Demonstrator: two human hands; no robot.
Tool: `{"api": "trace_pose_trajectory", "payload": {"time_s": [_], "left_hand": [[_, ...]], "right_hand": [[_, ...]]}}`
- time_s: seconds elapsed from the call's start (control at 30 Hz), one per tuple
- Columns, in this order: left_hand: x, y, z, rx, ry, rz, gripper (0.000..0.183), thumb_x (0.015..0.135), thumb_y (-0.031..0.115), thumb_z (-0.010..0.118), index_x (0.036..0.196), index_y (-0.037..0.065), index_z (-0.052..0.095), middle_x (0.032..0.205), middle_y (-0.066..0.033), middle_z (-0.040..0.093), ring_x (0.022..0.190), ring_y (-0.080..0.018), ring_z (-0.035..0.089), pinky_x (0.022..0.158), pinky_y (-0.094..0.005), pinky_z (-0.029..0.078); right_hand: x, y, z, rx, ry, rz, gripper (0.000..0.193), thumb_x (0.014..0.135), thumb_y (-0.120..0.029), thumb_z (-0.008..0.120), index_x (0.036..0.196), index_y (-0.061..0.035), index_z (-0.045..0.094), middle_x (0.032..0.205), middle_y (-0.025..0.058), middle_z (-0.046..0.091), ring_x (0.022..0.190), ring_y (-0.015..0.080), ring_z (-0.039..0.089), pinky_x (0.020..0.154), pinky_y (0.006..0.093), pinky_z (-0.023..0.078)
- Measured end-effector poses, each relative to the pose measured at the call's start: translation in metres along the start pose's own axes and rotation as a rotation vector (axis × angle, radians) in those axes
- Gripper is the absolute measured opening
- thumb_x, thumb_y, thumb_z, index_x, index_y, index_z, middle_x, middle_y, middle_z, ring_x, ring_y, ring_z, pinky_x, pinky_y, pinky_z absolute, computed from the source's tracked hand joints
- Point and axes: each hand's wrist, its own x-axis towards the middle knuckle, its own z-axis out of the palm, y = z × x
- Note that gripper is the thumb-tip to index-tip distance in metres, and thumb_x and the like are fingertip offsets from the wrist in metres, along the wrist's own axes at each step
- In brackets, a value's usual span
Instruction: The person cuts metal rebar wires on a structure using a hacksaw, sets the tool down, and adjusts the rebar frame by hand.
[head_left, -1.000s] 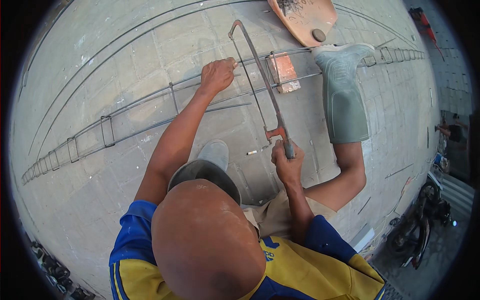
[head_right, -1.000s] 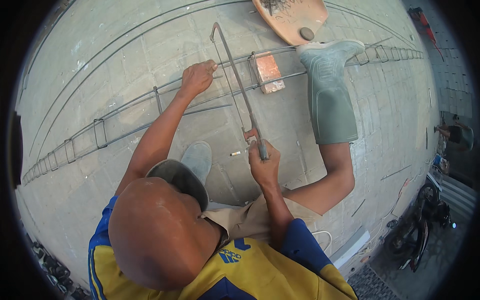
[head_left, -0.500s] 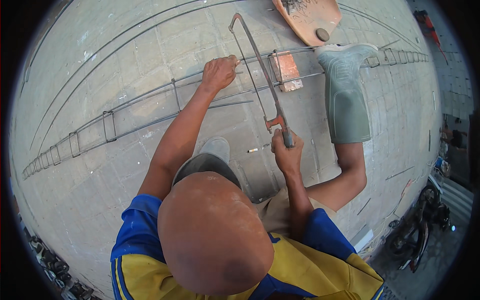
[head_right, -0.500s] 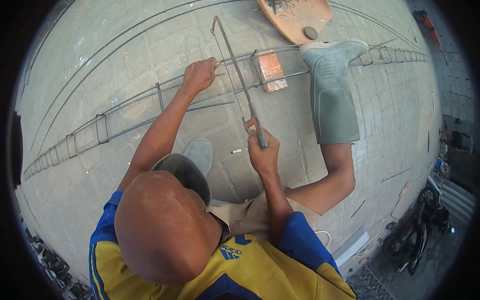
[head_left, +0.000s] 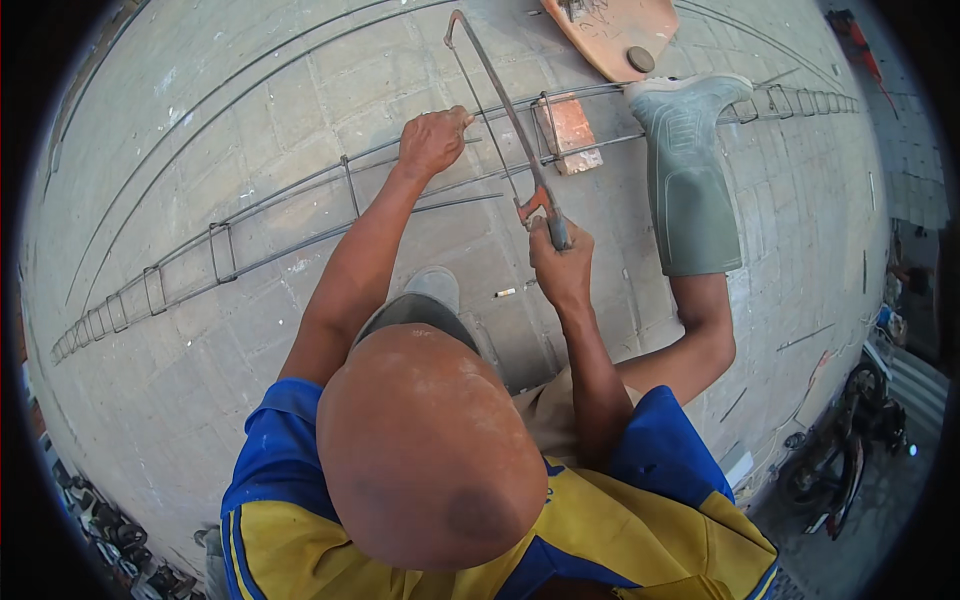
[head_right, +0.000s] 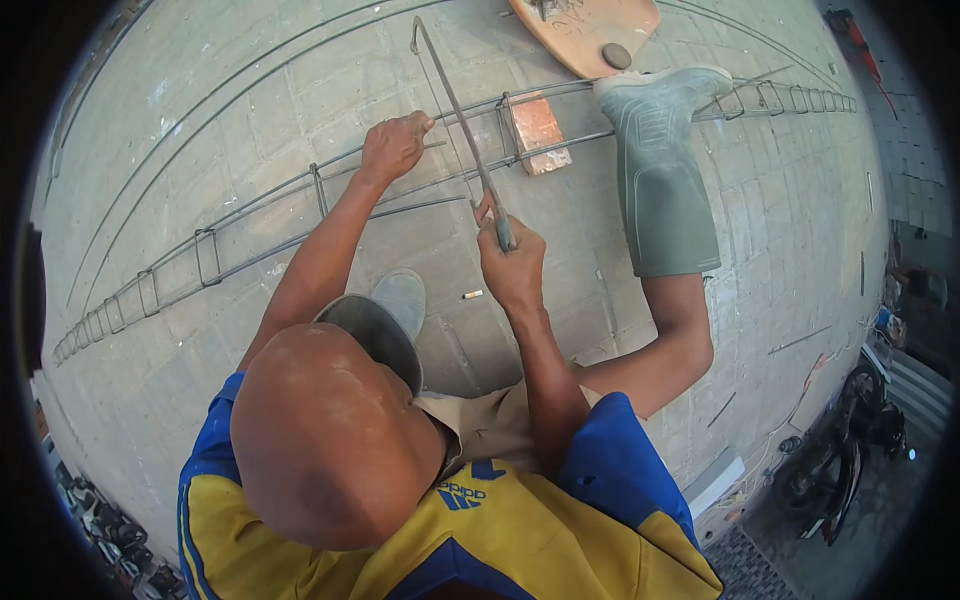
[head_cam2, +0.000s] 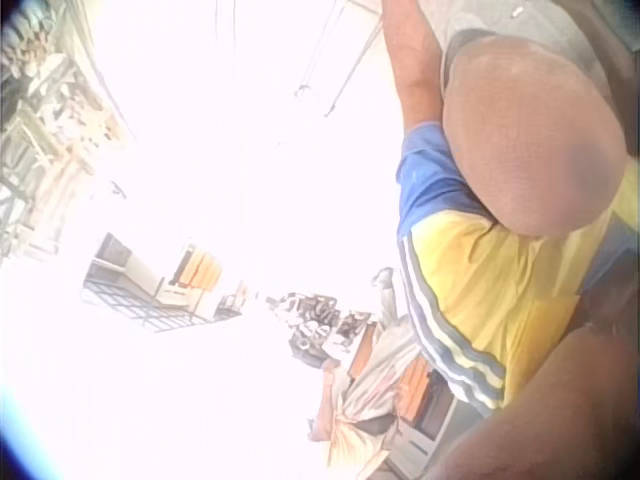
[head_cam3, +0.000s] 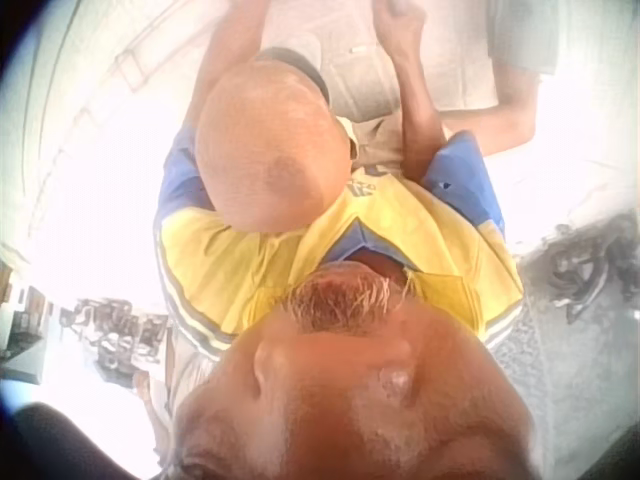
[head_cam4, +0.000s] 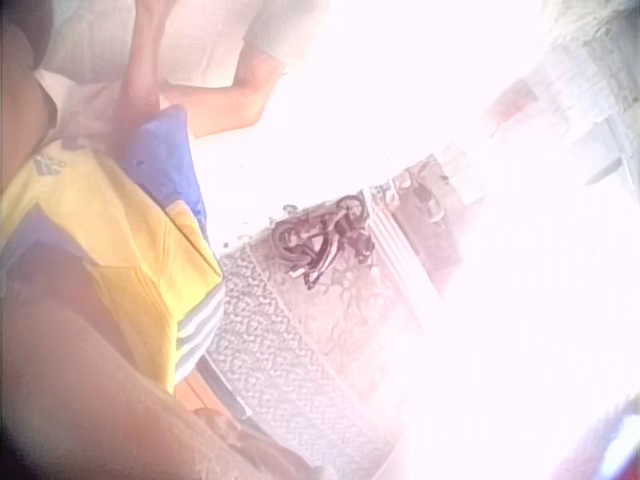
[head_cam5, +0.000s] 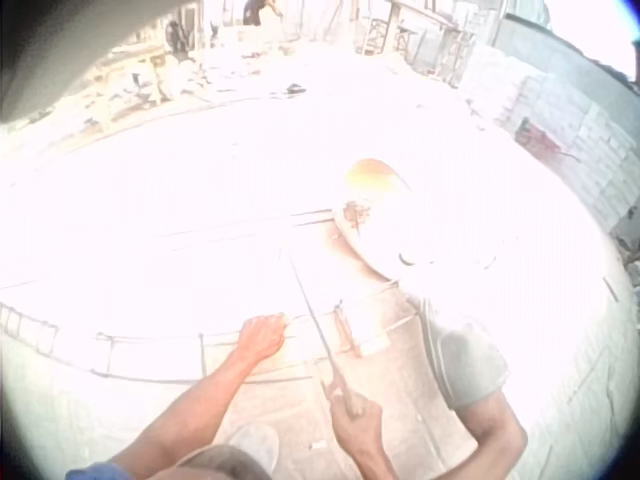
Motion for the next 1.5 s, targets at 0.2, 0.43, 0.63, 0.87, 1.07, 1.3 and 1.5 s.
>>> {"api": "trace_pose_trajectory", "payload": {"time_s": [0.2,0.43,0.63,0.87,1.07,1.3,1.5], "left_hand": [[-0.001,0.005,-0.009,0.029,0.080,-0.020,0.024,0.098,0.028,0.053,0.090,0.007,0.063,0.077,-0.0202,0.069,0.074,-0.0406,0.068,0.064,-0.0516,0.051],[0.010,0.019,0.014,0.017,-0.043,-0.016,0.025,0.098,0.029,0.053,0.089,0.007,0.063,0.078,-0.0196,0.070,0.073,-0.0407,0.068,0.062,-0.0516,0.051],[0.001,0.008,-0.002,0.053,0.080,-0.020,0.025,0.099,0.028,0.053,0.087,0.007,0.061,0.072,-0.0194,0.067,0.071,-0.0398,0.067,0.060,-0.0507,0.051],[0.014,0.019,0.017,0.042,0.060,0.032,0.028,0.100,0.030,0.052,0.085,0.007,0.060,0.071,-0.0178,0.067,0.067,-0.0387,0.067,0.057,-0.0510,0.050],[-0.002,-0.005,0.002,0.085,0.066,-0.011,0.030,0.100,0.032,0.052,0.086,0.007,0.060,0.074,-0.0172,0.069,0.067,-0.0381,0.068,0.056,-0.0507,0.051],[-0.001,0.002,-0.001,0.074,0.008,-0.089,0.030,0.100,0.032,0.050,0.091,0.009,0.067,0.081,-0.0180,0.071,0.074,-0.0391,0.069,0.064,-0.0511,0.052],[0.005,0.004,0.003,0.096,-0.069,-0.073,0.029,0.100,0.030,0.049,0.090,0.009,0.066,0.083,-0.0173,0.072,0.074,-0.0390,0.069,0.064,-0.0506,0.052]], "right_hand": [[-0.082,-0.002,-0.044,-0.189,-0.021,0.006,0.022,0.093,-0.008,0.057,0.106,-0.0019,0.074,0.058,-0.0014,0.052,0.058,0.0029,0.046,0.056,0.0255,0.043],[0.089,-0.013,0.023,-0.079,0.020,-0.092,0.033,0.089,-0.019,0.064,0.071,0.0073,0.054,0.055,0.0088,0.044,0.057,0.0116,0.039,0.051,0.0373,0.036],[-0.089,0.005,-0.053,-0.014,0.038,0.065,0.018,0.095,-0.010,0.056,0.088,0.0035,0.067,0.056,-0.0015,0.052,0.049,0.0057,0.048,0.047,0.0242,0.039],[0.095,-0.027,0.031,-0.142,0.096,-0.172,0.033,0.091,-0.017,0.064,0.070,0.0068,0.054,0.054,0.0121,0.044,0.056,0.0137,0.037,0.052,0.0389,0.037],[-0.046,0.000,-0.025,0.036,0.004,0.100,0.025,0.093,-0.008,0.057,0.112,-0.0024,0.072,0.059,-0.0055,0.044,0.057,0.0023,0.041,0.052,0.0240,0.037],[0.017,0.002,0.009,-0.030,0.020,0.021,0.023,0.092,-0.014,0.062,0.079,0.0051,0.065,0.056,0.0003,0.048,0.056,0.0065,0.043,0.051,0.0299,0.037],[0.039,-0.008,0.010,-0.022,-0.018,-0.036,0.021,0.091,-0.014,0.063,0.086,0.0054,0.067,0.057,0.0013,0.049,0.056,0.0079,0.042,0.052,0.0317,0.038]]}}
